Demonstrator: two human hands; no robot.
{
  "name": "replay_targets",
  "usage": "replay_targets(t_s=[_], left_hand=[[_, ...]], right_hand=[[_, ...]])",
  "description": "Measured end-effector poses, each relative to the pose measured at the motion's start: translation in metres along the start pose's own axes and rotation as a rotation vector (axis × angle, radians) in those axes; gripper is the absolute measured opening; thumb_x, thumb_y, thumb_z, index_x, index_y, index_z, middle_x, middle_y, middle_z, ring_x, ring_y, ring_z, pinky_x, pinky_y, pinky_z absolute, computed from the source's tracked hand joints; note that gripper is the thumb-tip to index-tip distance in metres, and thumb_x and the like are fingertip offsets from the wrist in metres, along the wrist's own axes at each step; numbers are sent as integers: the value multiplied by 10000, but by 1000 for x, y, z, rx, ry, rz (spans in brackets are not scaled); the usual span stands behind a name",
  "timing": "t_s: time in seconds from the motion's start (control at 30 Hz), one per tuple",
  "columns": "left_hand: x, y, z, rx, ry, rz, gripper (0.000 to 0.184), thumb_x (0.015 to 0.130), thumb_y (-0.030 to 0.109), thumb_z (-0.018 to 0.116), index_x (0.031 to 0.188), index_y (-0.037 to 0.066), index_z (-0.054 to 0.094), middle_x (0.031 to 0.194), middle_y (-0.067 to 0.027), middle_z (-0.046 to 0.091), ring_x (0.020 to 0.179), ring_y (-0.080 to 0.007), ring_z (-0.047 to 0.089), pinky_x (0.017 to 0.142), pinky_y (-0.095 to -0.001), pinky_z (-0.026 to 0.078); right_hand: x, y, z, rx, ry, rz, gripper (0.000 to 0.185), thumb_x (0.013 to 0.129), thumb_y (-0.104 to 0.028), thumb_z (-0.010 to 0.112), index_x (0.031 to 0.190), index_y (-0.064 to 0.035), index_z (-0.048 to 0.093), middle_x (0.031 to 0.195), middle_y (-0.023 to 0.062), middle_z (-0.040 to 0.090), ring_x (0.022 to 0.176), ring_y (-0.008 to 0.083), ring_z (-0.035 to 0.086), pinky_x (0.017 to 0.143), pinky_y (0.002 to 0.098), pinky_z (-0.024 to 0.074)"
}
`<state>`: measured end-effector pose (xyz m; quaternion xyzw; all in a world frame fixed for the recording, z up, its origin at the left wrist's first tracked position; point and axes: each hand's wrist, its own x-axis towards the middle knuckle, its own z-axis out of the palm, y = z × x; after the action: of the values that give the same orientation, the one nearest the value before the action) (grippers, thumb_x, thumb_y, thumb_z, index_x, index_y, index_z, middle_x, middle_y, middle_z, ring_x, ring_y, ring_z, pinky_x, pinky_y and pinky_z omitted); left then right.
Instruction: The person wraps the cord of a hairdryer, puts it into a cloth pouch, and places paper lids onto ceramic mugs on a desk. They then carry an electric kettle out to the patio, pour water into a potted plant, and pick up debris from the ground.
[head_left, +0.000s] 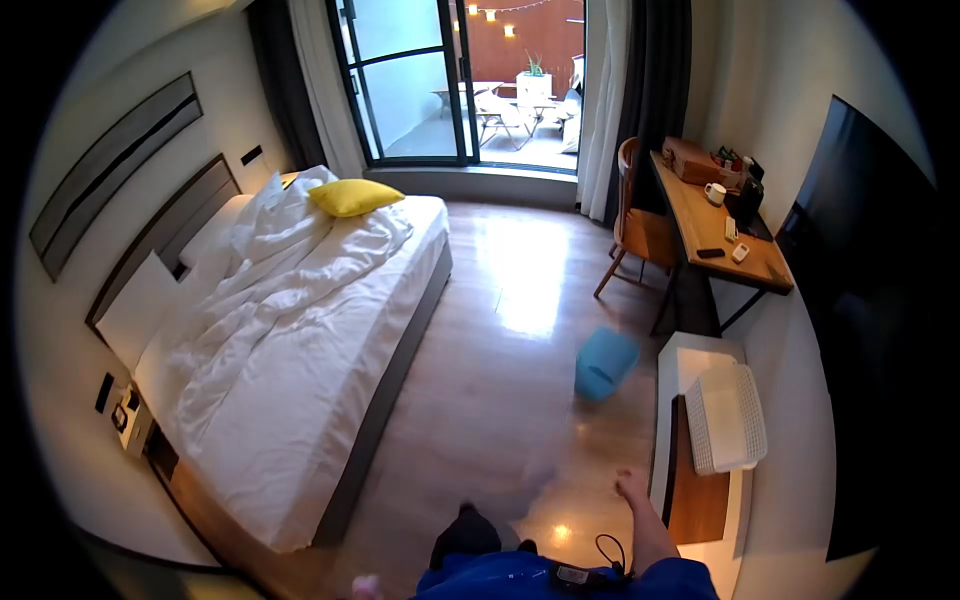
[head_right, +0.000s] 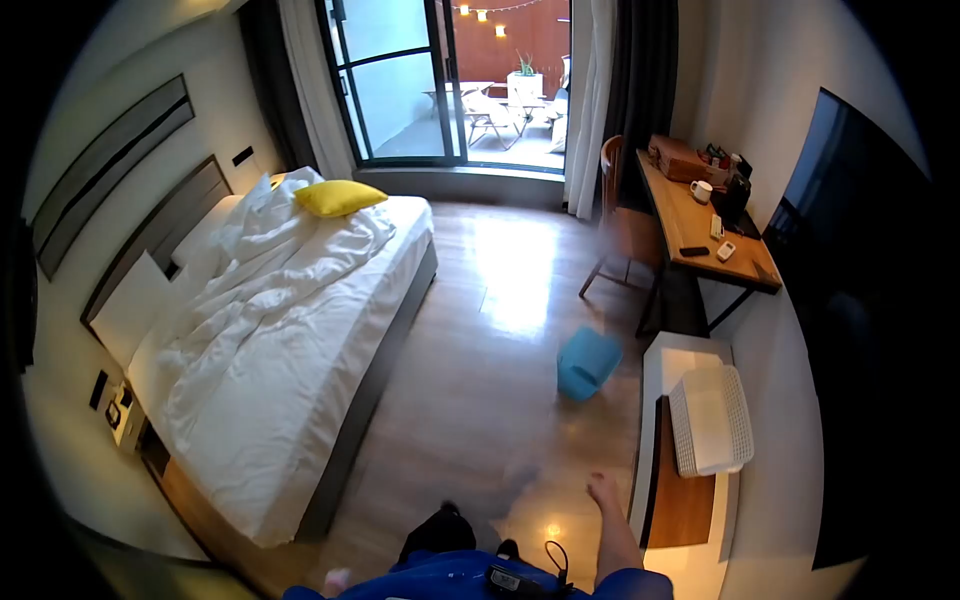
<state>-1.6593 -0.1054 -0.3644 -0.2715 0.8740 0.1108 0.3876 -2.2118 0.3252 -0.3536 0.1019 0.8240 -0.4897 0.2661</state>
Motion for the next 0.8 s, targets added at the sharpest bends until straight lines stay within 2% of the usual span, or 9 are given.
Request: replay_targets(t_s=[0.1,0.2,0.37,0.47,0.53,0.6,0.63,0.77,0.8], left_hand=[[30,-11,-70,-1038,41,-678,372,797,330,592,1084,92,593,1029,-106,614,937,-244,587,828,-365,467],[111,-25,-152,-1582,497,-683,309,821,291,561,1060,97,589,989,-125,610,900,-252,593,812,-370,474],[331,35,-480,-1852,530,-28,246,847,235,564,1037,81,593,986,-100,612,895,-209,592,770,-337,469],[393,153,-719,-1716,368,597,254,884,236,560,1054,50,594,1016,-79,609,948,-160,572,795,-319,459],[326,248,-853,-1472,420,1068,213,846,149,579,1018,23,588,1015,-95,598,958,-175,561,806,-303,456],[279,311,-917,-1250,391,1496,156,812,64,564,952,-4,576,1048,-115,586,972,-204,555,838,-298,441],[267,328,-926,-1391,1,1284,152,816,37,549,958,-15,569,1065,-148,577,997,-228,552,868,-336,427],[261,429,-1010,-1382,-184,2397,309,856,141,588,1125,9,511,977,-237,578,913,-399,575,932,-618,330],[256,447,-1060,-1132,-97,2563,227,895,80,474,1032,-58,591,956,-192,588,846,-286,557,968,-471,338]], right_hand=[[97,-120,69,196,-86,-220,304,778,-80,558,1075,-14,565,811,112,615,642,161,607,538,267,472],[142,-201,126,214,-238,-301,283,789,-91,562,1061,-13,573,775,82,620,615,141,592,528,265,467],[189,-170,120,-359,-578,-92,256,797,-216,607,948,-10,622,753,111,636,644,188,612,609,328,484],[205,-93,73,88,-450,180,198,781,-176,599,881,-9,639,672,113,628,523,215,581,476,333,459],[202,-109,50,-272,-122,339,176,780,-151,580,883,-18,634,682,144,625,511,218,579,475,319,453],[231,-117,27,-336,-64,477,189,780,-155,580,897,-16,631,724,158,628,573,239,591,514,337,463],[252,-125,18,-364,-58,511,195,780,-156,580,905,-15,629,745,166,629,603,250,597,534,346,469],[397,-176,13,-586,-100,375,223,779,-164,580,934,-10,623,829,195,633,727,293,621,614,381,489],[449,-206,21,-622,-71,273,230,779,-166,579,941,-9,621,850,203,634,758,304,628,634,390,495]])
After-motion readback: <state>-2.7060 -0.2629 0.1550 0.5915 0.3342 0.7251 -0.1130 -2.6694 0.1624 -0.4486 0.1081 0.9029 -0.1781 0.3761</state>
